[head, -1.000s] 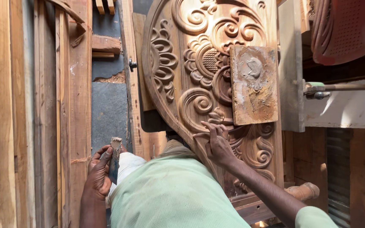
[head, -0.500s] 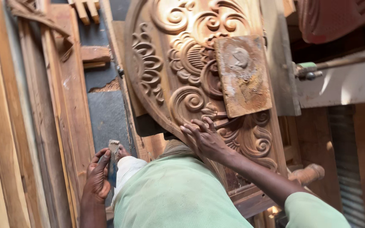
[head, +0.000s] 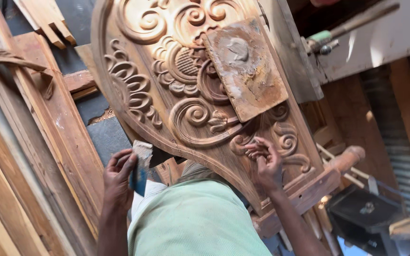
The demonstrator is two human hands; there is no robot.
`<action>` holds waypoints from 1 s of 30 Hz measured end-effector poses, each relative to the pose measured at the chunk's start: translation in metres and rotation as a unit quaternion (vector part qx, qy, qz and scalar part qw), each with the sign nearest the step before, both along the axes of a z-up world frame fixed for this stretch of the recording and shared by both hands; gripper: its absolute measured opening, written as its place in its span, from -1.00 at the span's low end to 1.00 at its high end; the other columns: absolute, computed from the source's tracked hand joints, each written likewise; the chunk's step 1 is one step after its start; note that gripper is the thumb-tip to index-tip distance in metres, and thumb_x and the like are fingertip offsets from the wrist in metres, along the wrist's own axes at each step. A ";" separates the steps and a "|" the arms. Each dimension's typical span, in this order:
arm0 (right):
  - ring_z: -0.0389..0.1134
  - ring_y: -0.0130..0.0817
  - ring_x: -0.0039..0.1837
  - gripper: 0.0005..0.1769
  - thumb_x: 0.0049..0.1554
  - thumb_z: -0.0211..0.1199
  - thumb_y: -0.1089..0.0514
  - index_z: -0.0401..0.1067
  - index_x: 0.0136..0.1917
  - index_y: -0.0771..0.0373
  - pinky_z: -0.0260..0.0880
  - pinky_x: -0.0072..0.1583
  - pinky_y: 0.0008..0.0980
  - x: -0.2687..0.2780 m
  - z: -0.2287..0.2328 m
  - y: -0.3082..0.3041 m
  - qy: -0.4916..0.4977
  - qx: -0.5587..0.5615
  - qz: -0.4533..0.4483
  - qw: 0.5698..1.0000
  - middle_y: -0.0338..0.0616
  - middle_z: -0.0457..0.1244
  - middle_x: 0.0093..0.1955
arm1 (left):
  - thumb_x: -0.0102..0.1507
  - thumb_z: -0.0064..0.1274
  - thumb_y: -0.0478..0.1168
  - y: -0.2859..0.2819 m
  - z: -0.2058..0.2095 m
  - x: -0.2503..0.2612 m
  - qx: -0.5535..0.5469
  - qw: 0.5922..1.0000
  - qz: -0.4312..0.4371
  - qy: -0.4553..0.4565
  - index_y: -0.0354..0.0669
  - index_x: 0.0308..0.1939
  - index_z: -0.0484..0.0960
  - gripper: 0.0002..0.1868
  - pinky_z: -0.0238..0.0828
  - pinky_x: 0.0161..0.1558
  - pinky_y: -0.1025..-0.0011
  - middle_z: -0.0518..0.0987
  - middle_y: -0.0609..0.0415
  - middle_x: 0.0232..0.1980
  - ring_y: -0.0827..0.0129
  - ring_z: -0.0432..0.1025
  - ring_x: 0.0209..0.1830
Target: The person sands a large decorative wood carving using a small piece of sandpaper held by hand, rubbing the surface and detailing the intricate floral patterns.
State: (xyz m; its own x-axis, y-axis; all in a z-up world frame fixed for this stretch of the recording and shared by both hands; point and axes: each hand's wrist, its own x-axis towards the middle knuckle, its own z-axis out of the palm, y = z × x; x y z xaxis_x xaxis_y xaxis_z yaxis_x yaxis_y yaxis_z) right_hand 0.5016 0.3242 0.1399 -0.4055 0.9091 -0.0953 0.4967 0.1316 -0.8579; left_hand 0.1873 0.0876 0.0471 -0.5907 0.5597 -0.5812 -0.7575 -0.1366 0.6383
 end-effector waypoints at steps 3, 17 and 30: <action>0.43 -0.40 0.14 -0.43 0.14 -0.13 0.51 0.35 0.36 0.29 0.47 0.17 -0.44 0.023 -0.013 -0.017 0.065 -0.007 -0.030 0.997 -0.06 0.40 0.15 | 0.26 0.23 -0.33 0.024 0.012 -0.005 0.004 0.999 -0.042 0.017 -0.26 0.09 0.57 -0.67 0.57 -0.02 0.46 0.64 0.03 -0.05 0.46 0.55 -0.09; 0.38 -0.43 0.22 -0.47 0.04 -0.06 0.54 0.52 0.20 0.37 0.38 0.26 -0.48 0.061 -0.034 -0.020 -0.015 0.033 -0.023 0.999 -0.12 0.35 0.23 | 0.33 0.20 -0.33 0.105 0.010 -0.019 -0.004 0.997 -0.027 0.067 -0.22 0.13 0.54 -0.69 0.51 0.05 0.52 0.63 0.09 0.00 0.50 0.52 -0.02; 0.34 -0.49 0.10 -0.36 0.04 0.02 0.51 0.51 0.33 0.18 0.34 -0.01 -0.54 -0.045 -0.081 -0.081 -0.058 0.112 -0.310 0.942 -0.17 0.32 0.29 | 0.32 0.18 -0.37 0.107 -0.006 -0.126 0.069 0.961 -0.256 0.079 -0.27 0.18 0.54 -0.66 0.46 0.04 0.54 0.64 0.06 0.01 0.51 0.51 -0.03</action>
